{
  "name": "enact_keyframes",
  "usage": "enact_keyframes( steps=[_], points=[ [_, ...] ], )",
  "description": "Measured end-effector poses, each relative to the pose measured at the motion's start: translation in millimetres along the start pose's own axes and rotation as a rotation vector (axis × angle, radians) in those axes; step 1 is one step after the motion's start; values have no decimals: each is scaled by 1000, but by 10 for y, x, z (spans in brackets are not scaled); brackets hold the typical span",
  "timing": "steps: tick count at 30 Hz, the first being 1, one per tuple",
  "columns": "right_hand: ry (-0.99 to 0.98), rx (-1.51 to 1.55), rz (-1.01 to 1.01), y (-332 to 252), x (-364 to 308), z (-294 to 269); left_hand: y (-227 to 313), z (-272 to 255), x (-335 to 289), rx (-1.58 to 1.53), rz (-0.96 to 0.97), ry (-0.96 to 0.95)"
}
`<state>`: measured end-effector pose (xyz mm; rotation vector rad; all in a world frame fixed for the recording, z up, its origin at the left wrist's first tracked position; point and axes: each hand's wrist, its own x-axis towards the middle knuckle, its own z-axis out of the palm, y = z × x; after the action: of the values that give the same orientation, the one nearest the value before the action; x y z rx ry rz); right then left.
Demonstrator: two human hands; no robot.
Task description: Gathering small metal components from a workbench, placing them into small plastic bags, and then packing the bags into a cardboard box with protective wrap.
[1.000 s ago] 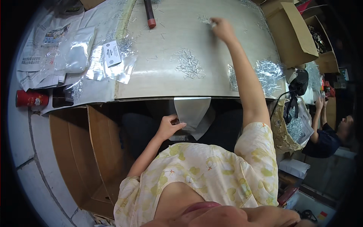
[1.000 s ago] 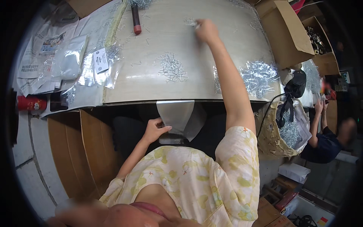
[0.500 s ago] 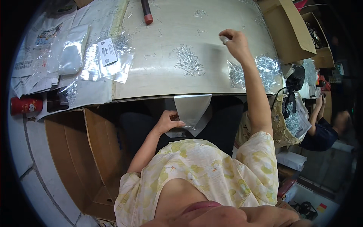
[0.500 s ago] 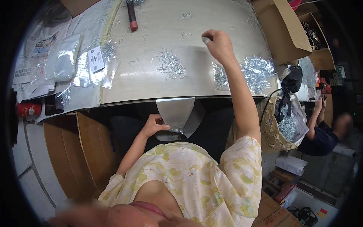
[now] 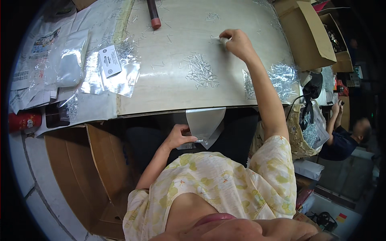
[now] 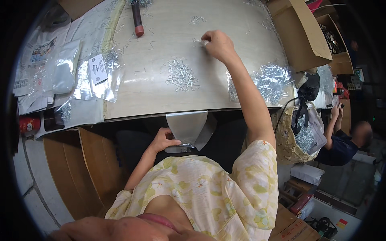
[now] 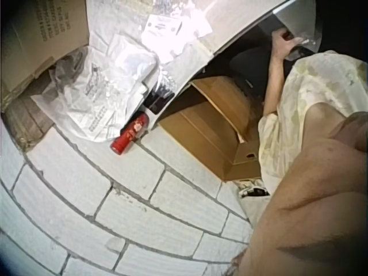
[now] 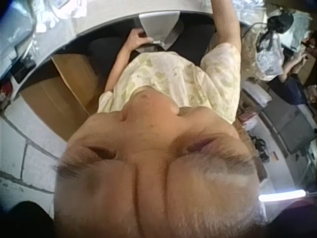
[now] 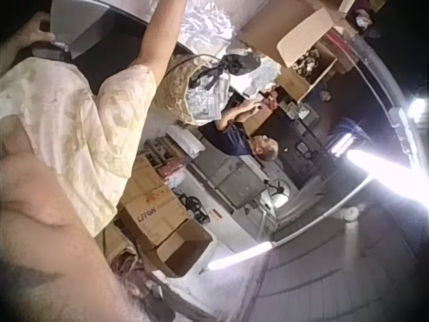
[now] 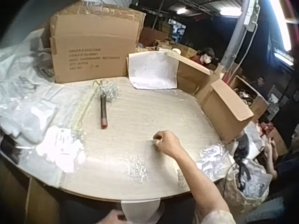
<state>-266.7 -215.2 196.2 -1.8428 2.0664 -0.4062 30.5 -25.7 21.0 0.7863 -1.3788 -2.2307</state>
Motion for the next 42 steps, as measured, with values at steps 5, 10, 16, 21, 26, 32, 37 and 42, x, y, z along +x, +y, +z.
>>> enact_keyframes(
  steps=[5,10,16,21,26,32,37,42],
  points=[
    [344,71,-45,180,539,47,9,-13,24,-19,-27,-38],
    [291,78,34,131,881,184,21,-20,30,-2,-37,-57],
    [116,-201,4,117,759,150,58,-17,26,-11,-14,-61],
    [63,477,62,-21,196,-104,-37,-10,20,53,38,-49],
    [60,748,12,-44,-544,-309,58,97,-25,-112,16,7],
    [123,1057,64,131,-1361,-448,-67,159,-103,-87,63,119],
    [233,1416,-459,625,-2154,-1089,-16,329,-136,-108,112,188],
    [371,2190,-885,927,-2498,-1185,-145,385,-143,-220,151,261]
  ],
)
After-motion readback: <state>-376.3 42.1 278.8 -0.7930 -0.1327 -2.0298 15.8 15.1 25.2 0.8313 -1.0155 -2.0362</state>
